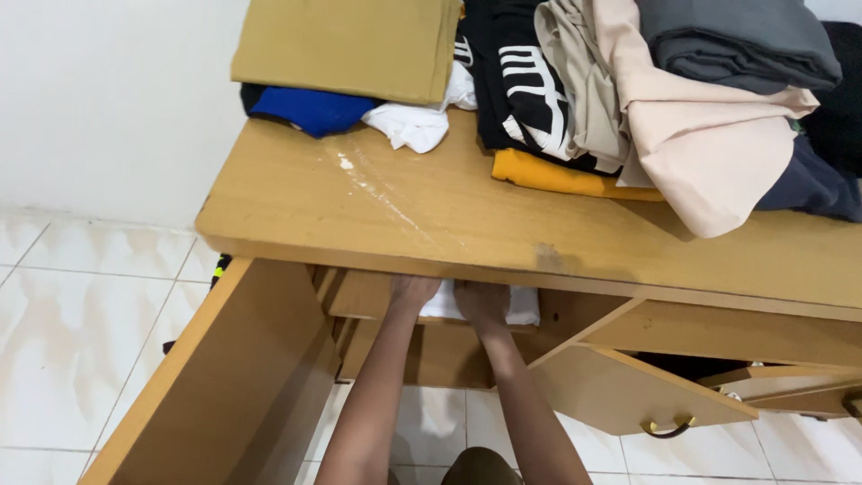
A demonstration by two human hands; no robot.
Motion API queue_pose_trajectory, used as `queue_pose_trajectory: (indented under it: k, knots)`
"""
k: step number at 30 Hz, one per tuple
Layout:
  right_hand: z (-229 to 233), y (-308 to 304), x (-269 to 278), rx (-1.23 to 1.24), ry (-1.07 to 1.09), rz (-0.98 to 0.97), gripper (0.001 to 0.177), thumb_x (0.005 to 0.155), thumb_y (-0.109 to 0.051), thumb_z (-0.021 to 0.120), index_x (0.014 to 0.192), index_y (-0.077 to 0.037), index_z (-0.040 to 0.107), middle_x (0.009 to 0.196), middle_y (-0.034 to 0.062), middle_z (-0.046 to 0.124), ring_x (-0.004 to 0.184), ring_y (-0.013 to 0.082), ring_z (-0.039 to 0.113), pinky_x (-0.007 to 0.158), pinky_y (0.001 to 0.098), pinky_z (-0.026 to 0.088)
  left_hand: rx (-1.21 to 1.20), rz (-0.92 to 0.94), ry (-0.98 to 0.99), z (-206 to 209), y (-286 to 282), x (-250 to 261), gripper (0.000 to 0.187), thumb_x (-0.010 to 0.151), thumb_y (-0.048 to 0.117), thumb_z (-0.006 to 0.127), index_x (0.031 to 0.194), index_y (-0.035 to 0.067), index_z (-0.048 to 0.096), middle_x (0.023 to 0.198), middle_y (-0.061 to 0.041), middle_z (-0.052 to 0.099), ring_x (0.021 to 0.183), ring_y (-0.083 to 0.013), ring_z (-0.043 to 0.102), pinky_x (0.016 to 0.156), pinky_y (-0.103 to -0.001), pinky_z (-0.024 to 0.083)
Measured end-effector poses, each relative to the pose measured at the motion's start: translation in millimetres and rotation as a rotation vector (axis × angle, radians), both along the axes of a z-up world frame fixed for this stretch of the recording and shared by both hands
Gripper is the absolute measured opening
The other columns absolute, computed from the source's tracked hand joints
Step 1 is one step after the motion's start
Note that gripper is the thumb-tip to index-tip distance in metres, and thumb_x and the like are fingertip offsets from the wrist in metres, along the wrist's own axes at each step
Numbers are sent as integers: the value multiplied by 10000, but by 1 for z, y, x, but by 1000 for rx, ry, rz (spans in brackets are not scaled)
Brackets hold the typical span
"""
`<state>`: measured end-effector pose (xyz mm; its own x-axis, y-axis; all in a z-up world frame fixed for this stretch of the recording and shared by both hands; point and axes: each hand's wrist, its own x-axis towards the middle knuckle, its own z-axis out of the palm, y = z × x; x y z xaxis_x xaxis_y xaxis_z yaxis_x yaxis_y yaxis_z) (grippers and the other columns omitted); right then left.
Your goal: The person folds various garments on a wooden table and places them into a drawer. They handle shirts, pants, and patterned fabrics, folding each item neatly before stacking or storing them.
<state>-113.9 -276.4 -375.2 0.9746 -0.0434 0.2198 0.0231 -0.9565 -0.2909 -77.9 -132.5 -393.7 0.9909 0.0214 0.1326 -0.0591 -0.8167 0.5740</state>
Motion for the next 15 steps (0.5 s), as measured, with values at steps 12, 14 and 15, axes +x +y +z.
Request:
queue_pose_trajectory:
  k: [12,14,15]
  knots:
    - [-56,-18,21,-346,-776,292,255,940,-153,607,1034,38,747,954,213,728,801,310,707,684,462,595,156,-54,-291,2,8,-67,549,1032,339,454,1438,-28,490,1519,-206,483,1430,-346,395,1183,-570,258]
    - [-55,-14,19,-270,-943,283,177,880,-137,689,902,31,737,823,209,714,722,319,695,641,459,591,172,-54,-299,1,9,-87,564,1062,363,428,1458,-36,470,1544,-200,454,1467,-346,348,1204,-595,211]
    - [-53,-9,15,-267,-751,240,152,867,-156,722,786,-27,728,718,189,701,650,329,684,587,490,574,166,-59,-256,2,11,-98,559,1066,363,416,1472,-18,467,1551,-186,448,1489,-343,329,1220,-593,197]
